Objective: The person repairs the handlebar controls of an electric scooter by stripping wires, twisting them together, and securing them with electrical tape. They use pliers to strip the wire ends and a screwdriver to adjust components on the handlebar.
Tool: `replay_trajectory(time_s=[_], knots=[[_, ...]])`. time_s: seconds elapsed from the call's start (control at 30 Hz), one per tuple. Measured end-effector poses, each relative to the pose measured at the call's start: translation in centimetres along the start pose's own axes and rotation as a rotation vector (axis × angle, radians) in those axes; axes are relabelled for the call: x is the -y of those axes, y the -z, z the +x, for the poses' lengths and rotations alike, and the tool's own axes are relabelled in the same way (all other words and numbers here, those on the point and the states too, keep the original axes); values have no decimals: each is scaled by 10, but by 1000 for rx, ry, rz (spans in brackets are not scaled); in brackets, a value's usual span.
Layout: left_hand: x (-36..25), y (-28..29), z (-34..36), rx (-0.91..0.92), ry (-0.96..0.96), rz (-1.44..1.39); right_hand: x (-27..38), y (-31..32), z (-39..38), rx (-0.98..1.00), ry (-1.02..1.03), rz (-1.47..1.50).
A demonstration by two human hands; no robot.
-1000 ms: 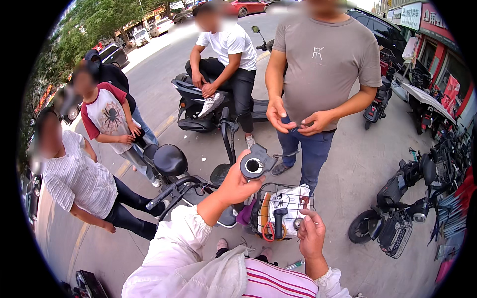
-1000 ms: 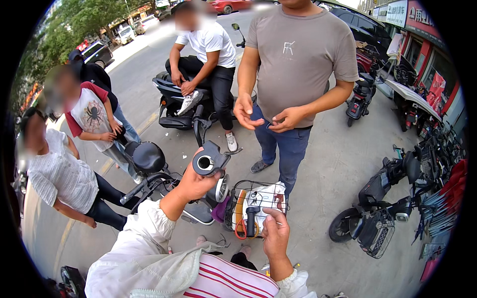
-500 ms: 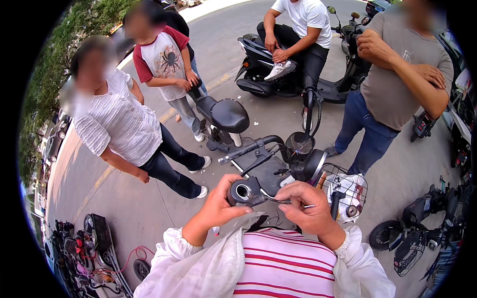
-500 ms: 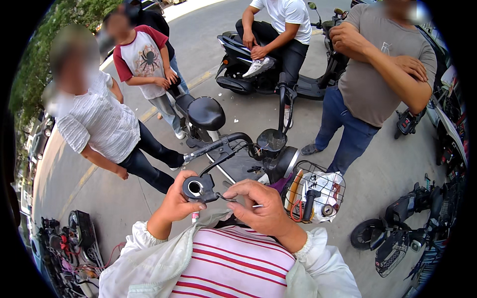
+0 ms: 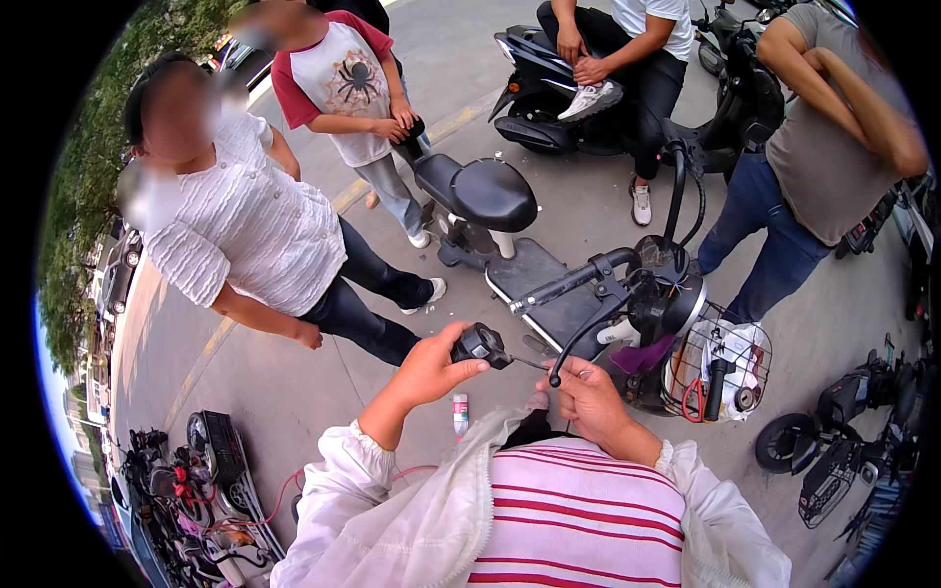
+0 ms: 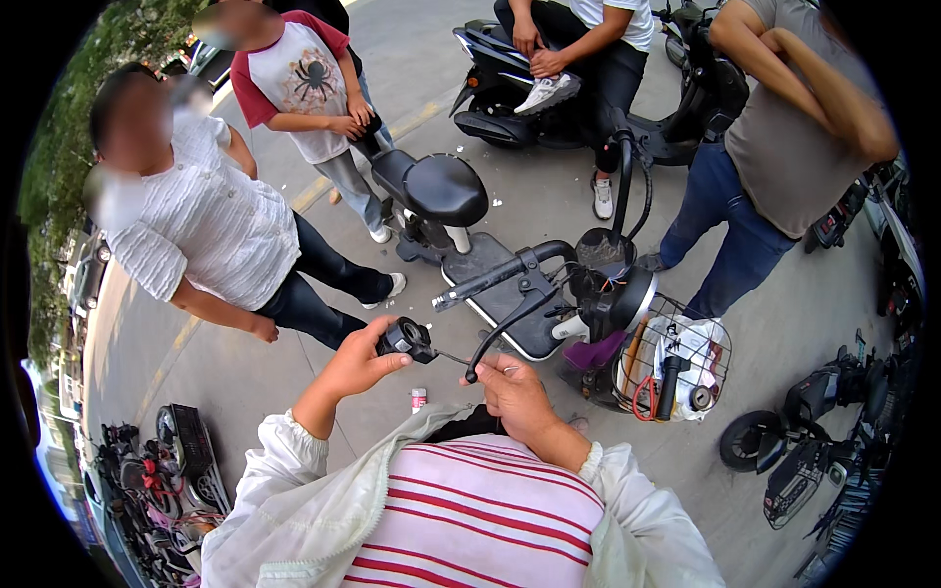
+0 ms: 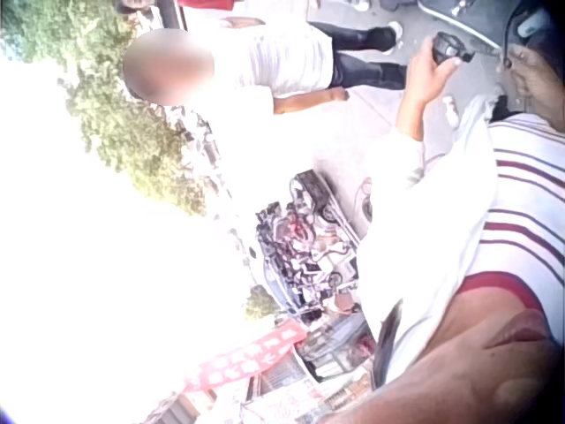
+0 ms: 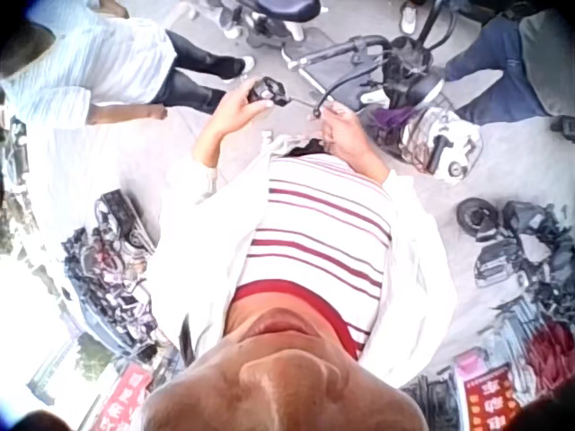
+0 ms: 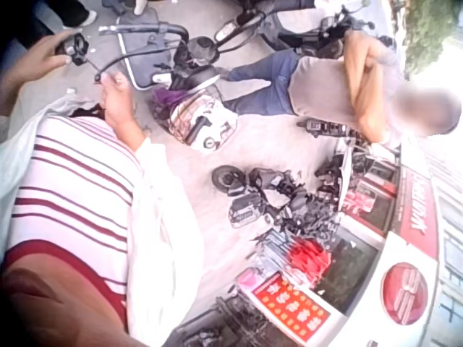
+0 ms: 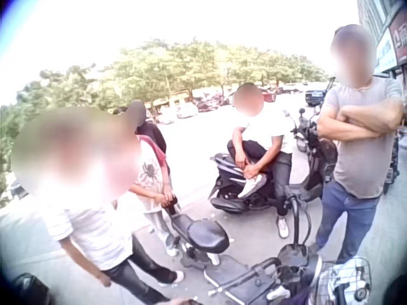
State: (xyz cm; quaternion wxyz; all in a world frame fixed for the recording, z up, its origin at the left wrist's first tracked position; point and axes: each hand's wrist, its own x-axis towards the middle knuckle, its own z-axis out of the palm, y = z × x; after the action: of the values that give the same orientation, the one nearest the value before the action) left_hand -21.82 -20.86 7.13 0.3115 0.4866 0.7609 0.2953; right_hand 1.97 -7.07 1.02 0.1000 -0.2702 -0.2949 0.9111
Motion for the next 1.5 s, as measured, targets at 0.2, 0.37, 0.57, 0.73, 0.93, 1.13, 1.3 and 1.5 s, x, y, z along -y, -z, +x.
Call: replay_trajectory(time_s=[0.2, 0.37, 0.57, 0.73, 0.93, 1.13, 1.3, 1.5], knots=[[-29, 10, 51, 166, -35, 66, 0, 11, 9, -56, 145, 141], [-53, 18, 56, 240, 11, 191, -8, 16, 15, -78, 138, 133], [-78, 16, 62, 283, 100, 304, -9, 27, 30, -43, 158, 128], [-83, -3, 62, 126, -113, 463, -13, 40, 46, -59, 157, 164], [-104, -20, 111, 231, -163, 414, 17, 69, 36, -193, 241, 230], [-119, -36, 138, 256, -191, 431, 90, 145, 62, -879, 520, -706], [-114, -31, 151, 389, -201, 243, 122, 195, 87, -885, 566, -1130], [-107, -35, 144, 318, -252, 278, 69, 115, 40, -666, 557, -781]])
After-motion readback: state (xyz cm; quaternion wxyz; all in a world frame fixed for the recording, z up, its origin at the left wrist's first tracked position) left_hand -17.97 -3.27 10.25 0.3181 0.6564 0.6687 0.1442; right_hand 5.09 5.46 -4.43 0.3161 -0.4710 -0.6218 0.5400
